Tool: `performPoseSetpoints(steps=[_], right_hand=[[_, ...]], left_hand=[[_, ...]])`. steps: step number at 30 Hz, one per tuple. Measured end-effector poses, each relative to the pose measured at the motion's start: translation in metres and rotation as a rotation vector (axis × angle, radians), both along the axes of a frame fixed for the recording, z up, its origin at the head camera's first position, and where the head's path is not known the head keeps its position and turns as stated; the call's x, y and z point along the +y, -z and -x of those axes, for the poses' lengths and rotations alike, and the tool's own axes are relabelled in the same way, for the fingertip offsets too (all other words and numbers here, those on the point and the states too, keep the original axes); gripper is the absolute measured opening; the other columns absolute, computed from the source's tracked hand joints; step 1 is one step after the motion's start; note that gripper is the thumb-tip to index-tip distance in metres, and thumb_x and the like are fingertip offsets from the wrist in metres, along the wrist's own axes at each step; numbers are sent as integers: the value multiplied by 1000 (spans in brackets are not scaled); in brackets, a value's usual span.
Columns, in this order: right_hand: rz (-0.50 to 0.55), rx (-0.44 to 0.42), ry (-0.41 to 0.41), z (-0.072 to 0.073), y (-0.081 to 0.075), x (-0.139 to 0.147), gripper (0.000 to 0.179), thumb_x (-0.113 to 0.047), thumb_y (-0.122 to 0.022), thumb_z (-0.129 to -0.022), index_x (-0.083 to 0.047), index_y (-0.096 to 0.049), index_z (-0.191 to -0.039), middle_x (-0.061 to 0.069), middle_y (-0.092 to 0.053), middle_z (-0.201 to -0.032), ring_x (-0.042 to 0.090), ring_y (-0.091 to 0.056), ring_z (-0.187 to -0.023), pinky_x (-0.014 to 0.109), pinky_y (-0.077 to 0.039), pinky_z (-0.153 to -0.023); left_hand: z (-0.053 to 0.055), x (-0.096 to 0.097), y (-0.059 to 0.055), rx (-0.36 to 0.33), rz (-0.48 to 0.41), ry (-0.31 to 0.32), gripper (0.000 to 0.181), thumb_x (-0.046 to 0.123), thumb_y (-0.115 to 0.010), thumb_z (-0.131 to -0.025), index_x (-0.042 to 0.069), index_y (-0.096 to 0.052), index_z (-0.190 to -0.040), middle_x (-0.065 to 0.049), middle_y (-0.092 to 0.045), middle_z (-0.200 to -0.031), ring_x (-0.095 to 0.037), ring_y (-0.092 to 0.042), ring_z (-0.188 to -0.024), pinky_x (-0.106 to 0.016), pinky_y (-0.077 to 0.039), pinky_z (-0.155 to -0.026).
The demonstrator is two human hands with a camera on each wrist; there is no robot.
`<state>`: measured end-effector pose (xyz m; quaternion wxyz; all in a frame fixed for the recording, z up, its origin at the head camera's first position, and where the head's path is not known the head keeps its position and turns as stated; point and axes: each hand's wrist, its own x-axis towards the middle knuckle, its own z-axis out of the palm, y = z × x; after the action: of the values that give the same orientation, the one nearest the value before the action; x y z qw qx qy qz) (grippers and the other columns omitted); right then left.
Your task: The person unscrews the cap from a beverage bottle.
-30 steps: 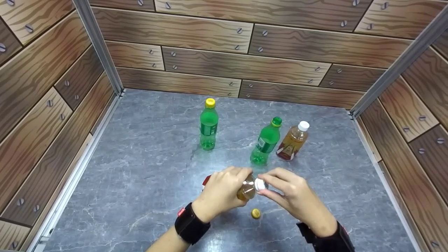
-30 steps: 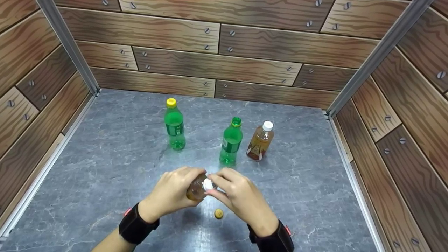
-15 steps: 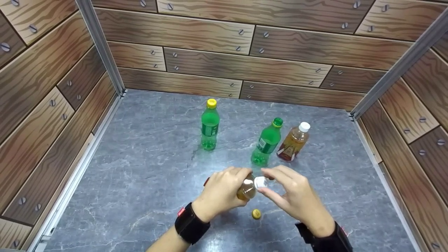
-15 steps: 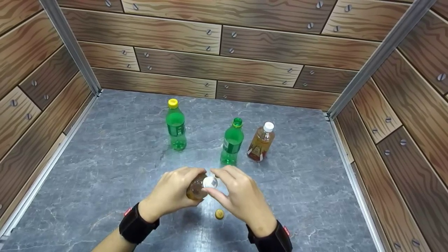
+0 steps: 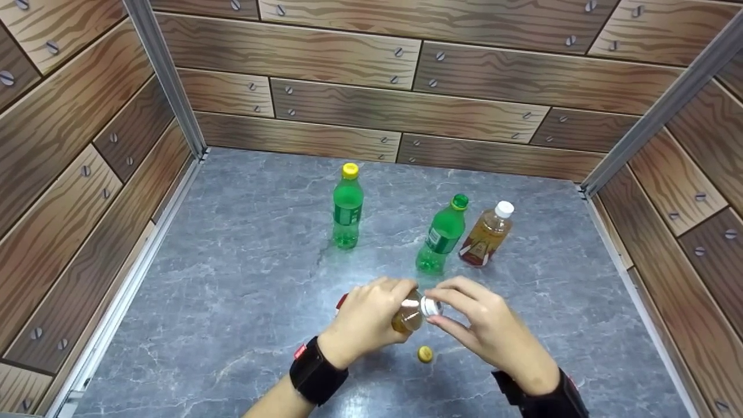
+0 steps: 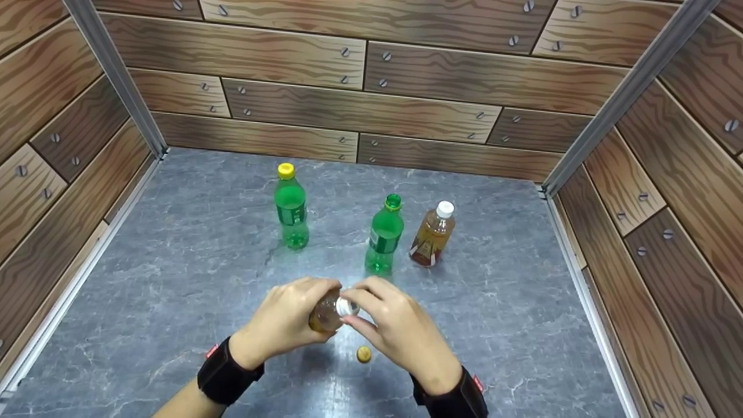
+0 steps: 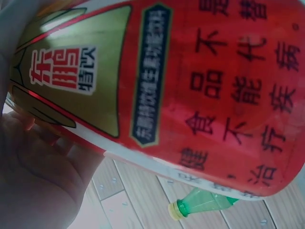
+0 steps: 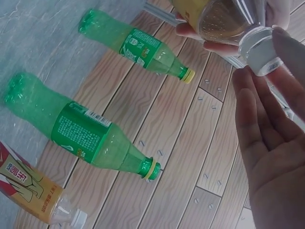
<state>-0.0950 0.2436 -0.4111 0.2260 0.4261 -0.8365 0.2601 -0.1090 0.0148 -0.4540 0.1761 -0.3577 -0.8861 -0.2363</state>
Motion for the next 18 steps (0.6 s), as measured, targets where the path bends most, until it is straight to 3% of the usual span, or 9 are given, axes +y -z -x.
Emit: performPoseSetpoints(steps=[6,14,18], right_hand=[[15,-25,95,-1,1,0,61,-26,-90,-80,-12,-68,-135,-4,-72,-116,12,-71,-97,15,-56,-91],[17,-44,137,-3,1,-2,36,-24,-89,-82,-13,-74,-113,-7,-73,-103,8,-69,-88,18,-59,-81],[-1,-63,118,-3,1,-3,30,-22,-88,-84,-16,-74,-109,-10,-71,-100,4,-67,-88,15,-58,-80]], left_hand=[[0,-1,0,-1,5,-16,65,29,-93,-71,12,-64,-126,0,-77,-106,-15,-72,-90,-29,-64,-73],[0,-2,-1,8,4,-7,61,30,-93,-72,13,-64,-123,2,-76,-102,-14,-71,-87,-28,-63,-70],[0,-1,-1,-2,1,-2,60,28,-93,-71,13,-64,-121,1,-76,-101,-14,-70,-86,-28,-63,-70]])
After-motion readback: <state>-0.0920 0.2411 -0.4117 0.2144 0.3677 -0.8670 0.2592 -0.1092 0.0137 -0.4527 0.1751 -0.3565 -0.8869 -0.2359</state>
